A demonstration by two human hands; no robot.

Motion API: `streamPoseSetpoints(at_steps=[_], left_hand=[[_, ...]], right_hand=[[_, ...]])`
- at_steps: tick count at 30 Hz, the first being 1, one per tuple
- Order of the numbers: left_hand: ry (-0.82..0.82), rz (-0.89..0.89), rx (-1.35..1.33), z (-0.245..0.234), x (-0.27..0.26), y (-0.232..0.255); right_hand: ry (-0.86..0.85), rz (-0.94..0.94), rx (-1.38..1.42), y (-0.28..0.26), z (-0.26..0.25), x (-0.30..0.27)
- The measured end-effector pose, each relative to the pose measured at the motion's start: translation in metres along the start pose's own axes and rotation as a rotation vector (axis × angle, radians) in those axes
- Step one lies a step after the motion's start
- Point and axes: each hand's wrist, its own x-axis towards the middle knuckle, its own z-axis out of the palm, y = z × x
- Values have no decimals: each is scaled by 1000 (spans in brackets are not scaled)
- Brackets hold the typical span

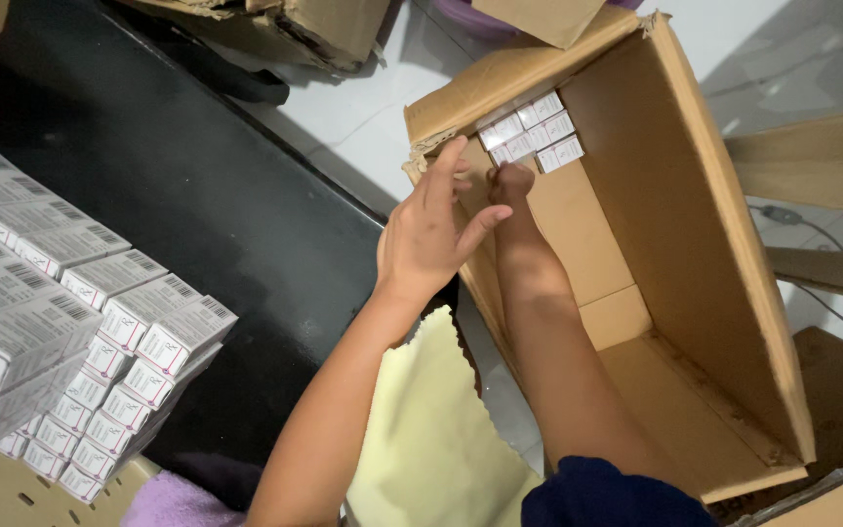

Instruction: The person repeatedly picks up small white boxes from a stack on a table and places them into a larger cardboard box. The person arranges the small boxes in rows inside the larger box.

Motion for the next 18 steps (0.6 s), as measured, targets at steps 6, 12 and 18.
streamPoseSetpoints(at_steps=[6,12,18], left_hand=[[27,28,-2,3,0,-4],[130,60,-36,19,-9,-18],[157,17,-683,5,10,-14]], right_hand=[[17,29,-3,19,-22,-21],[-5,-97,-108,-7,-14,-30],[-396,-1043,-527,-94,100,-118]])
